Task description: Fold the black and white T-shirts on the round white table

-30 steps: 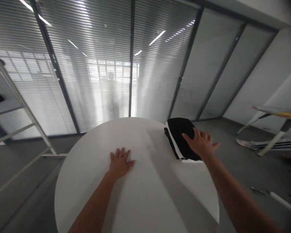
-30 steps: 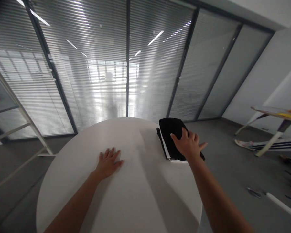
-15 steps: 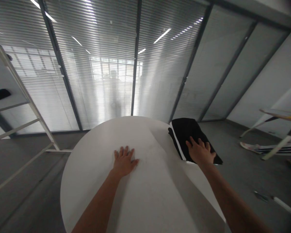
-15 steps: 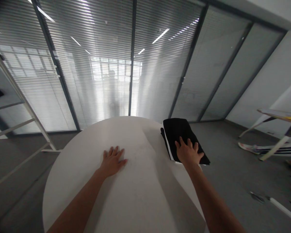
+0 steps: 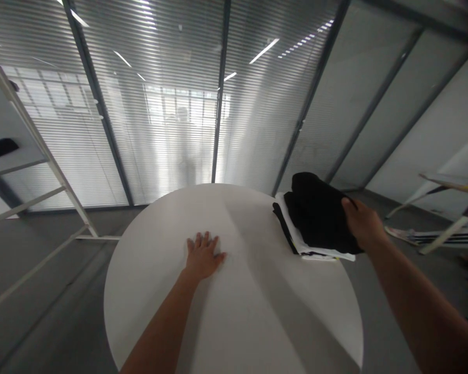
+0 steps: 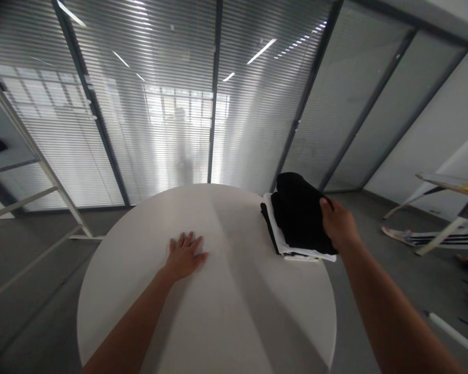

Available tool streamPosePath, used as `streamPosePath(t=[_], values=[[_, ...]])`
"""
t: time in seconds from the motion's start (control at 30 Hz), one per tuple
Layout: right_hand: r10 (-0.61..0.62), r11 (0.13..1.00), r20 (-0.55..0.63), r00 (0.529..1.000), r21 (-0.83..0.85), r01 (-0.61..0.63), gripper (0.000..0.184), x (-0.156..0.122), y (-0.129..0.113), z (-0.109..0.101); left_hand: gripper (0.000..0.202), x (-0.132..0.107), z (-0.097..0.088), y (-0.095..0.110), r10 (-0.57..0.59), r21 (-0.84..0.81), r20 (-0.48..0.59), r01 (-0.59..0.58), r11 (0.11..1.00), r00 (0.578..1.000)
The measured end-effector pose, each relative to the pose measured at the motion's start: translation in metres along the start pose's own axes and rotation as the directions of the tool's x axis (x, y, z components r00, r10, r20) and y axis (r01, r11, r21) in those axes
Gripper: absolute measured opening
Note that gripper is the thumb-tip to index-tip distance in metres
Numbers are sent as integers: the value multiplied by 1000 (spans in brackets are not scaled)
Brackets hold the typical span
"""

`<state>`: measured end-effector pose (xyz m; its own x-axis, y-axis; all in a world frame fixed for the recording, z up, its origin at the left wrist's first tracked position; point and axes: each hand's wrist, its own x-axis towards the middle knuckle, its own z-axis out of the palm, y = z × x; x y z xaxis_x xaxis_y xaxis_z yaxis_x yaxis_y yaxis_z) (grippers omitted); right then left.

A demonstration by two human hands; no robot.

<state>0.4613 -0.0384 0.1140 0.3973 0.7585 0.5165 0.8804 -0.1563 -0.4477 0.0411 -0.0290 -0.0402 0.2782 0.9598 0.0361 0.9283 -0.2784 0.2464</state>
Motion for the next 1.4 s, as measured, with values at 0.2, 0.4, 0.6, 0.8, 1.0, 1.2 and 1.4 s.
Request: streamPosePath(t=[0.2,0.4,0.6,0.8,1.0,1.2,1.4], values=[[110,817,91,990,560,-142,49,-16,-86,-53,58,3,-7,1,-14,-136,-65,5,991,998],[-115,445,205,972,886,-134,34,-30,-149,-51,69,-1,-30,14,-127,-757,-303,-157,635,944],[-216,118,624,751,780,-614,52,-59,-167,-10,80,-18,-53,27,-213,-888,-389,-303,346,896],[-102,108,681,725,732,-672,37,-99,-140,49,64,-17,-57,34,-283,-939,-319,-261,225,904],[-5,501,651,759,659,-561,38,-121,-121,87,53,-16,-55,49,-239,-944,-257,-190,271,936],[-332,818,75,940,519,247,44,-150,-135,51,53,-32,-74,62,-323,-928,-334,-248,280,886],[-516,825,377,769,460,328,46,-169,-152,49,60,-41,-95,80,-279,-884,-364,-236,404,888]])
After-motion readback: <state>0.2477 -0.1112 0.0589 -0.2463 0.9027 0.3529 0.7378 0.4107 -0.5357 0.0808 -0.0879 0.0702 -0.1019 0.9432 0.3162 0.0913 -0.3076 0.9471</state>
